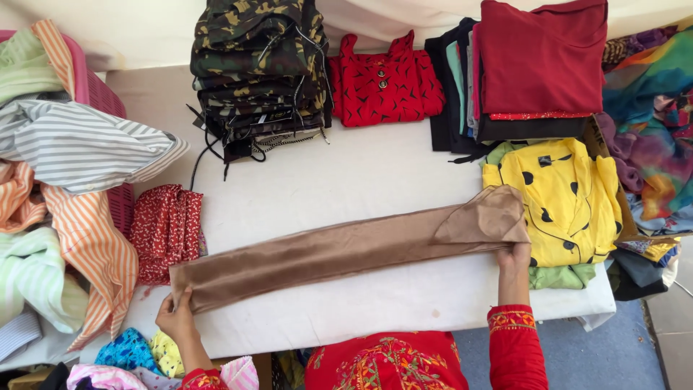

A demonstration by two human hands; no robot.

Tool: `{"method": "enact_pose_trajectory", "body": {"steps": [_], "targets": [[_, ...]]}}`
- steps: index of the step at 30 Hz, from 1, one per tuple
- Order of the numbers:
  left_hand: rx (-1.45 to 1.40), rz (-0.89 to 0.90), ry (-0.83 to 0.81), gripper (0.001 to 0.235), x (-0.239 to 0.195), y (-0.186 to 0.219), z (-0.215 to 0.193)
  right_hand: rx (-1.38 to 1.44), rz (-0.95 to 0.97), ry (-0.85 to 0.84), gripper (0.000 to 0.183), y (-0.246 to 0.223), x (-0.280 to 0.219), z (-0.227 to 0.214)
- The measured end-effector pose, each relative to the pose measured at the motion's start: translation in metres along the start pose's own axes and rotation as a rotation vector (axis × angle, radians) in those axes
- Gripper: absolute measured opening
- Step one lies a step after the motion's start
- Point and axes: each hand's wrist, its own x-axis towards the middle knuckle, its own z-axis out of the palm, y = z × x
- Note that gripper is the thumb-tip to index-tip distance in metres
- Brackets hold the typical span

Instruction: The person folds a brown scarf on a white table, smoothing it out and folding it into a compact square before placing it aside. They then pick up a yellow and green patterned scarf, unfold it, and begin folding it in a similar manner. The workspace is surrounded by stacks of various folded garments.

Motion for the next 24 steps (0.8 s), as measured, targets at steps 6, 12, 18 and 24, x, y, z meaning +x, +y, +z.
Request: {"method": "enact_pose_trajectory", "body": {"steps": [6, 12, 18, 24], "targets": [[-0.003, -0.218, 0.036, 0.033, 0.004, -0.027, -0.014, -0.282, -0.244, 0.136, 0.03, 0.032, 0.017, -0.024], [0.03, -0.142, 0.011, 0.032, 0.001, -0.023, -0.012, -1.26, -0.872, 0.2, 0.032, 0.041, -0.057, 0.072], [0.368, -0.042, 0.142, 0.032, -0.013, -0.006, -0.002, -1.637, -0.961, 0.124, 0.057, 0.036, -0.091, 0.106], [0.555, 0.033, 0.198, 0.038, -0.028, 0.021, 0.011, -1.895, -1.055, -0.064, 0.058, 0.029, -0.094, 0.1]]}}
